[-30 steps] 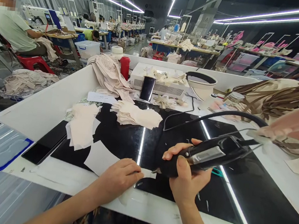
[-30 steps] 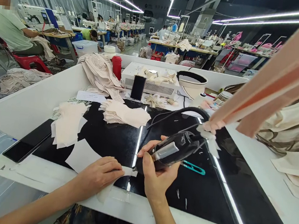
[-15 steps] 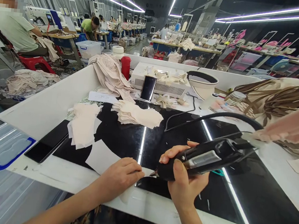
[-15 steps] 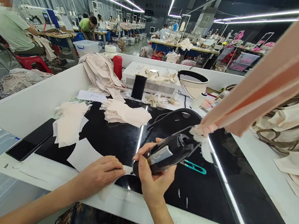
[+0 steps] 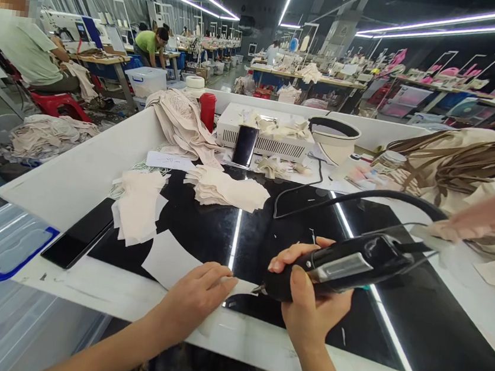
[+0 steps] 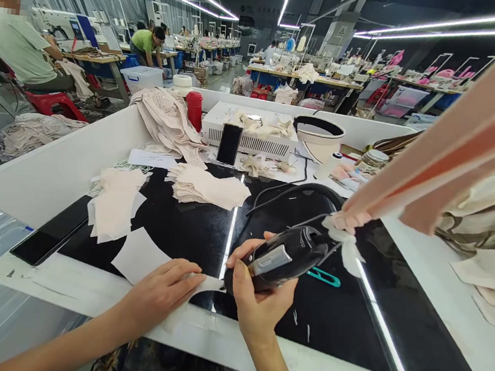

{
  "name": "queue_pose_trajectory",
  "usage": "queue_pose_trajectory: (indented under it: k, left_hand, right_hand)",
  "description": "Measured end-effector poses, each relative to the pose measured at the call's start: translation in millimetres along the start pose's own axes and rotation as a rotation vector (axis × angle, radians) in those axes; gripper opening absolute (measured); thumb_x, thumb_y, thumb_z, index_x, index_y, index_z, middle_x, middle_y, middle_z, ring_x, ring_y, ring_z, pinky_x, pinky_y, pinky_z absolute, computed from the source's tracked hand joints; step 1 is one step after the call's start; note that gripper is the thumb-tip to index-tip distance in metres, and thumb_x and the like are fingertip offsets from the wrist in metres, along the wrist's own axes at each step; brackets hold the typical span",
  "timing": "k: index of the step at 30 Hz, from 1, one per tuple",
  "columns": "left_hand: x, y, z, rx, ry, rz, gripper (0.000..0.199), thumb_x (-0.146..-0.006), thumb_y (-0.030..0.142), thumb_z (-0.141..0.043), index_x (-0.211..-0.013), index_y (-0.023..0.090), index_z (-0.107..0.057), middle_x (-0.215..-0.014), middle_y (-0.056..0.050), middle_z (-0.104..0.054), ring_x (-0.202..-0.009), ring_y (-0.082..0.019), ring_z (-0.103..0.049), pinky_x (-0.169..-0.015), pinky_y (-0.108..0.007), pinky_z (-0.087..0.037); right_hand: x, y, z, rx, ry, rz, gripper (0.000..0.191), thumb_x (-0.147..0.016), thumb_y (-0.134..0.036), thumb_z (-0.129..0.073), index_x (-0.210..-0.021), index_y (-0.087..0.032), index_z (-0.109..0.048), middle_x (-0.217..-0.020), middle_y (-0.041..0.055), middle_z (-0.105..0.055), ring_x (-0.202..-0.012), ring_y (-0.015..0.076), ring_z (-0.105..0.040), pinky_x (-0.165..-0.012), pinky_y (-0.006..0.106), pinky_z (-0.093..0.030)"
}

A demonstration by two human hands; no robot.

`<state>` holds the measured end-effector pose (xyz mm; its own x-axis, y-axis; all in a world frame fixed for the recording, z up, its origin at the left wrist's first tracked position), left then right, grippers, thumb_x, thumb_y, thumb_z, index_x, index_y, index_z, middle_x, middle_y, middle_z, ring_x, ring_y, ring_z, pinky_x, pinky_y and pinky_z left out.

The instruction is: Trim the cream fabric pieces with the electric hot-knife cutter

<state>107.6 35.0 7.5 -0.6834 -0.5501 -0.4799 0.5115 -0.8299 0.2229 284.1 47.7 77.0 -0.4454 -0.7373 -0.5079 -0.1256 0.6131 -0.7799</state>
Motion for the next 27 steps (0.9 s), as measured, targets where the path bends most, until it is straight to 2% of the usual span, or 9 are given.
queue_pose_trajectory:
  k: [4, 10, 17, 23, 27]
  left_hand:
    - [3.5, 3.7, 1.3, -0.060, 0.024, 0.070, 0.029, -0.107, 0.003, -0.042, -0.131, 0.009, -0.058, -0.113, -0.013, -0.065, -0.106, -0.023, -0.066, -0.095, -0.040, -0.064]
    - [1.5, 4.8, 4.4, -0.006, -0.003, 0.099, 0.026, -0.104, 0.002, -0.043, -0.122, 0.012, -0.061, -0.107, -0.010, -0.065, -0.101, -0.023, -0.066, -0.089, -0.038, -0.065]
    - [-0.7, 3.2, 4.9, 0.053, -0.038, 0.062, 0.019, -0.104, 0.004, -0.050, -0.118, 0.013, -0.061, -0.108, -0.009, -0.066, -0.101, -0.022, -0.065, -0.089, -0.035, -0.062]
    - [-23.5, -10.1, -4.5, 0.077, -0.152, 0.020, 0.020, -0.104, 0.003, -0.051, -0.115, 0.016, -0.062, -0.109, -0.005, -0.067, -0.102, -0.020, -0.066, -0.089, -0.032, -0.059]
    - [-34.6, -7.8, -3.4, 0.086, -0.152, -0.051, 0.021, -0.105, 0.003, -0.047, -0.116, 0.015, -0.061, -0.108, -0.006, -0.066, -0.103, -0.021, -0.065, -0.092, -0.033, -0.057]
  right_hand:
    - [4.7, -4.5, 0.8, -0.001, -0.004, 0.019, 0.042, -0.090, -0.019, -0.078, -0.126, -0.027, -0.058, -0.086, -0.0022, -0.069, -0.066, 0.0150, -0.066, -0.061, 0.031, -0.059]
    - [11.5, -8.8, 1.9, 0.025, 0.027, 0.032, 0.045, -0.089, -0.013, -0.077, -0.127, -0.027, -0.057, -0.086, -0.0021, -0.070, -0.067, 0.0153, -0.067, -0.060, 0.031, -0.059]
    - [14.1, -13.8, 2.7, 0.038, 0.053, 0.045, 0.045, -0.088, -0.010, -0.077, -0.126, -0.026, -0.059, -0.086, -0.0020, -0.070, -0.067, 0.0153, -0.067, -0.060, 0.031, -0.059]
    - [11.5, -15.1, 2.6, 0.064, 0.094, 0.059, 0.047, -0.086, -0.009, -0.078, -0.125, -0.026, -0.059, -0.086, -0.0027, -0.071, -0.065, 0.0147, -0.067, -0.058, 0.030, -0.058]
    - [11.3, -16.7, 2.1, 0.075, 0.104, 0.074, 0.044, -0.087, -0.010, -0.077, -0.124, -0.026, -0.059, -0.085, -0.0031, -0.071, -0.065, 0.0139, -0.067, -0.059, 0.029, -0.059]
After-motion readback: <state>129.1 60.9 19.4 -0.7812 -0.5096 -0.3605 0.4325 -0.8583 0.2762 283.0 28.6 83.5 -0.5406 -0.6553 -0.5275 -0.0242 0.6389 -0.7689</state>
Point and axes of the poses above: each hand's wrist, its own x-axis away from the middle knuckle, its own z-axis out of the back of the hand, y = z × x, the point moved 9 cm from there along -x, towards the middle knuckle
